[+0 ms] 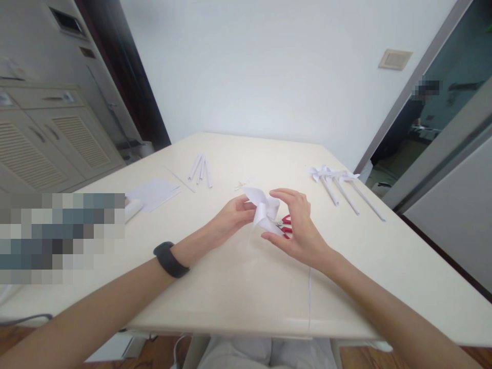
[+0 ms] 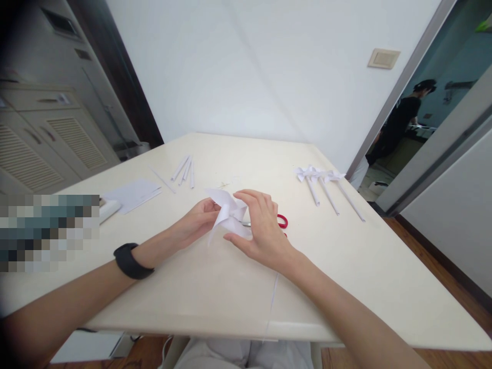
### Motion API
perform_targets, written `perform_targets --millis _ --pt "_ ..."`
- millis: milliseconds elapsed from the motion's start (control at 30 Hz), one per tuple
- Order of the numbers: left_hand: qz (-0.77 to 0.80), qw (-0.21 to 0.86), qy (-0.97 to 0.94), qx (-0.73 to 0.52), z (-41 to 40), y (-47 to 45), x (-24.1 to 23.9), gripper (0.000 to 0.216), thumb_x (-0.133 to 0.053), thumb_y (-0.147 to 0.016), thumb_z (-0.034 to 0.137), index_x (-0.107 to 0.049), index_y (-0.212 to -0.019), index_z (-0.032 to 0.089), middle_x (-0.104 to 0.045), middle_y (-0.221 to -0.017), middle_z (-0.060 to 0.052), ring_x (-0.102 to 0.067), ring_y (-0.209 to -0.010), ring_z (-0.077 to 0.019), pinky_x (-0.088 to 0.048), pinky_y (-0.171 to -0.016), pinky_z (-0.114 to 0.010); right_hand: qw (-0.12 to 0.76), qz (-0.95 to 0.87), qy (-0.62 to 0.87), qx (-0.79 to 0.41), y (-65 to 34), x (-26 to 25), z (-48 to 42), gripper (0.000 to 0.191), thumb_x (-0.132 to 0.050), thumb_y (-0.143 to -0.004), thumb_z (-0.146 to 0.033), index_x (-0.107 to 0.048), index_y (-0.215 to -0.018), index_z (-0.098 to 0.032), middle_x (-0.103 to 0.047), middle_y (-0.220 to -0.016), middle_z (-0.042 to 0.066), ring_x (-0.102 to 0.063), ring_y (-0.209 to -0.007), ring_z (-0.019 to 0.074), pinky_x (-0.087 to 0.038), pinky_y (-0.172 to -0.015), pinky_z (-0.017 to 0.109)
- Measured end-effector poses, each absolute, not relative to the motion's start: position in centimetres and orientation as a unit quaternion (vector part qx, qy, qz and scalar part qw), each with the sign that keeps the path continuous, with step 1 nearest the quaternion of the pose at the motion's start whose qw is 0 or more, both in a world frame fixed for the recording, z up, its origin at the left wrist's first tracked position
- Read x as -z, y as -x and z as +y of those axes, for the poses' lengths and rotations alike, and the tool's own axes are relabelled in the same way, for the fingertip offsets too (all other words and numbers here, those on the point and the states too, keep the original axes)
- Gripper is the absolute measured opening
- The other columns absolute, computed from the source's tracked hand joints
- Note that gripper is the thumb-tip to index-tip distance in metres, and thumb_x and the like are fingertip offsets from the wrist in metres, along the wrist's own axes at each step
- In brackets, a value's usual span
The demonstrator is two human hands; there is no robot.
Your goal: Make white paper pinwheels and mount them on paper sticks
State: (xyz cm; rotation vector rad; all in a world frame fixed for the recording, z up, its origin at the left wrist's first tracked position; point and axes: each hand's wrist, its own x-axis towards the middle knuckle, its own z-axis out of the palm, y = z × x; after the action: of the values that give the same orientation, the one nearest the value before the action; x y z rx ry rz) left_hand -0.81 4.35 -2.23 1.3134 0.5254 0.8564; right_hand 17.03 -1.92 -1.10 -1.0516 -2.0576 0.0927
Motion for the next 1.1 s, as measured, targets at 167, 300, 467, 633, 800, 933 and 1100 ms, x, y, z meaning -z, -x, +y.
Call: perform_targets --millis 167,300,467,633,800,933,1100 --pt "0.226 0.686 -0.58 -0.377 4.37 0.74 2.39 0.033 -0.069 -0.073 0.029 -0.06 -0.102 0.016 -0.068 -0.097 -0.008 -0.063 -0.088 -0.0206 -0.045 -0.075 -0.028 0.408 -0.811 0.418 0.0 -17.06 1.12 -1.72 0.057 -0.063 -0.075 -0.026 -0.036 -0.125 -0.023 -0.047 -0.127 0.01 -0.039 -0.117 0.0275 -0.035 -0.093 0.044" --pt "0.225 0.682 -0.584 -0.378 4.38 0.72 2.35 0.034 -0.07 -0.072 0.027 -0.06 -0.102 0.015 -0.068 -0.099 -0.008 -0.062 -0.091 -0.0211 -0.045 -0.075 -0.027 0.414 -0.81 0.416 0.011 -17.14 1.13 -1.68 0.054 -0.062 -0.076 -0.025 -0.038 -0.124 -0.022 -0.049 -0.125 0.009 -0.041 -0.116 0.0265 -0.034 -0.095 0.043" --pt "0.222 0.671 -0.604 -0.369 4.42 0.75 2.3 0.032 -0.069 -0.073 0.025 -0.06 -0.1 0.014 -0.067 -0.1 -0.009 -0.061 -0.093 -0.0219 -0.046 -0.074 -0.027 0.417 -0.808 0.417 0.011 -17.14 1.12 -1.76 0.053 -0.06 -0.076 -0.024 -0.037 -0.124 -0.023 -0.049 -0.126 0.01 -0.041 -0.116 0.0275 -0.033 -0.094 0.044" --pt "0.22 0.662 -0.617 -0.364 4.31 0.75 2.32 0.029 -0.069 -0.072 0.02 -0.06 -0.099 0.016 -0.067 -0.102 -0.007 -0.061 -0.094 -0.0201 -0.045 -0.075 -0.025 0.419 -0.804 0.423 0.007 -17.09 1.04 -1.81 0.052 -0.058 -0.075 -0.021 -0.038 -0.123 -0.023 -0.049 -0.124 0.009 -0.042 -0.115 0.0274 -0.033 -0.094 0.044" --pt "0.239 0.654 -0.622 -0.359 4.12 0.58 2.29 0.03 -0.07 -0.071 0.023 -0.061 -0.098 0.015 -0.068 -0.098 -0.007 -0.062 -0.092 -0.0213 -0.045 -0.076 -0.027 0.417 -0.802 0.428 0.002 -17.01 1.18 -1.78 0.051 -0.058 -0.075 -0.021 -0.039 -0.123 -0.023 -0.049 -0.124 0.009 -0.042 -0.115 0.0275 -0.035 -0.092 0.044" --pt "0.238 0.661 -0.61 -0.365 4.31 0.65 2.46 0.033 -0.071 -0.07 0.025 -0.06 -0.099 0.015 -0.069 -0.094 -0.007 -0.062 -0.088 -0.0208 -0.044 -0.072 -0.026 0.414 -0.807 0.421 -0.007 -17.07 1.12 -1.83 0.051 -0.059 -0.077 -0.026 -0.038 -0.123 -0.024 -0.049 -0.126 0.009 -0.041 -0.116 0.0282 -0.036 -0.092 0.044" --pt "0.236 0.68 -0.589 -0.368 4.42 0.88 2.38 0.03 -0.069 -0.071 0.025 -0.058 -0.099 0.019 -0.068 -0.09 -0.004 -0.063 -0.084 -0.0193 -0.044 -0.066 -0.024 0.426 -0.814 0.393 -0.032 -17.61 0.58 -1.95 0.049 -0.058 -0.081 -0.034 -0.037 -0.125 -0.023 -0.048 -0.127 0.009 -0.04 -0.119 0.0256 -0.033 -0.098 0.043"
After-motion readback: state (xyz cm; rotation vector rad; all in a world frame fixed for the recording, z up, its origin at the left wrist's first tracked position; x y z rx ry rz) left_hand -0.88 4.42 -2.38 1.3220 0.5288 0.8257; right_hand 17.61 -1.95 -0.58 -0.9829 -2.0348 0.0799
